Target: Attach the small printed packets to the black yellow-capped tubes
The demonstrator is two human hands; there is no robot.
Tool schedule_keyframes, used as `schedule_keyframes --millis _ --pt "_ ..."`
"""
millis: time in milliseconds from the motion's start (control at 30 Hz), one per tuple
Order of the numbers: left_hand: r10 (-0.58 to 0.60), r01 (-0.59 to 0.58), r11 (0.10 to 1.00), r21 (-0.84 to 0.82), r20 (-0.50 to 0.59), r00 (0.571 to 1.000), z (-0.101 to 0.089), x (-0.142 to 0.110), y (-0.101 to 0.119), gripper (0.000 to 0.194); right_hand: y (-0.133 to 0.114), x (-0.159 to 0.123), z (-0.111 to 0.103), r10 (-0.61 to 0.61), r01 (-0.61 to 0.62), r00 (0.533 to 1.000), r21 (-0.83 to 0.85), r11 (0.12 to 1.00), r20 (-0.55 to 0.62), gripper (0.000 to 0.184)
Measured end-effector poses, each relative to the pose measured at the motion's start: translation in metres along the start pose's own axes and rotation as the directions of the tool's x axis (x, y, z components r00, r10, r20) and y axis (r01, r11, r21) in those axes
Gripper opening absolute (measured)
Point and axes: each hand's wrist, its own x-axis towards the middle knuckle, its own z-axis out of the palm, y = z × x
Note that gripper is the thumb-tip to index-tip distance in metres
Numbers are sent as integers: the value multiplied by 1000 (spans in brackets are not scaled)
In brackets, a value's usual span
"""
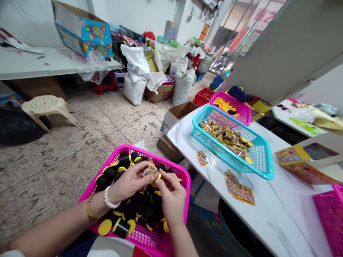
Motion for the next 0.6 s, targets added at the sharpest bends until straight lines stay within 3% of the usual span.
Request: schedule_keyframes --millis 67,133,200,267,367,433,533,600 --pt "69 -71 995 63 34 997 -2 2 4 26 2 3 -1 128 -132 991 104 986 46 29" --pt "90 -98 989 109 74 993 -5 4 8 25 6 4 -3 165 -175 983 162 971 74 31" --pt "35 -49 989 140 102 994 -9 7 9 31 10 4 -5 93 -99 995 150 984 45 30" --pt "-46 30 984 176 86 995 -12 8 7 40 11 3 -7 -59 60 998 56 997 -16 27" --pt "-85 72 974 214 54 995 -13 9 2 37 9 3 -8 -210 207 977 -88 974 -25 25" --pt "-28 17 977 212 52 998 -11 10 -1 28 9 4 -8 -124 124 992 -74 990 4 26" --pt "65 -74 979 190 50 997 -9 12 -1 17 12 9 -8 93 -94 995 45 995 21 29" --pt "56 -66 984 165 60 997 -9 13 0 17 14 13 -8 157 -163 986 117 980 54 30"
